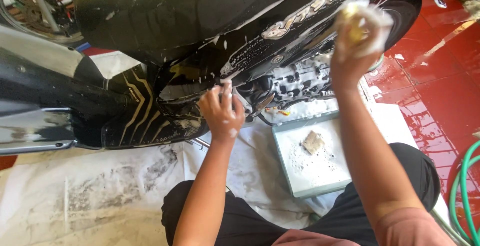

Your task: The person scrubs a black motorcycle with a soapy sponge, focusing on the rear wheel, engine, and seat areas. They repeatedly dip the sponge into a tray of soapy water to continue cleaning the vehicle's body and components.

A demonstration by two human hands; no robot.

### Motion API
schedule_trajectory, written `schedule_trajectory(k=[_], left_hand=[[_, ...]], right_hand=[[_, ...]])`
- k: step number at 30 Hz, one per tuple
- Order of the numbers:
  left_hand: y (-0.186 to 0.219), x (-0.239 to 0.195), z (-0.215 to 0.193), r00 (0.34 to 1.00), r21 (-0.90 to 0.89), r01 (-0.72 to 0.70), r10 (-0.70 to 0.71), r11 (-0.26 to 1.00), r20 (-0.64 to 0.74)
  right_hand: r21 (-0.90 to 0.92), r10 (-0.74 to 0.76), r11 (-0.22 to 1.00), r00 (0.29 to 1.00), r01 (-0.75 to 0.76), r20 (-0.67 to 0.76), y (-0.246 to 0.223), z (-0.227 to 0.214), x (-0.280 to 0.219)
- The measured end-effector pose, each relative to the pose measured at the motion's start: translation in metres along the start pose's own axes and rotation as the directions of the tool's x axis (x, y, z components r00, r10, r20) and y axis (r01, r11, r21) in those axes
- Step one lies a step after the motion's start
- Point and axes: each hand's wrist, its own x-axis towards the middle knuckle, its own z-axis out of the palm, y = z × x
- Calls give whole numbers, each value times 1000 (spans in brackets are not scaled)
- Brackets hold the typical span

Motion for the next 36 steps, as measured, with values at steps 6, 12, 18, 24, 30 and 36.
schedule_trajectory(k=[6, 12, 18, 24, 30, 36], left_hand=[[10, -19, 34, 975, 73, -156, 166, 985, -148], [12, -21, 45, 971, 184, -123, 156, 975, -179], [11, -23, 48, 975, 252, -66, 117, 965, -191], [6, -28, 44, 980, 288, -68, 118, 955, -160], [8, -29, 36, 997, 288, -31, 50, 957, -61], [-3, -22, 35, 982, 315, -60, 113, 947, -154]], right_hand=[[83, -199, 980, 933, 183, 301, 10, 4, -35], [653, 236, 645, 917, -396, 322, -29, -7, 4], [156, 373, 846, 775, -509, 510, -25, -32, 36], [782, 497, 233, 762, -578, 415, -15, 27, -66], [-117, 901, -171, -203, -978, 384, -94, 14, -46], [321, 635, 756, 759, -571, -144, -43, 17, -70]])
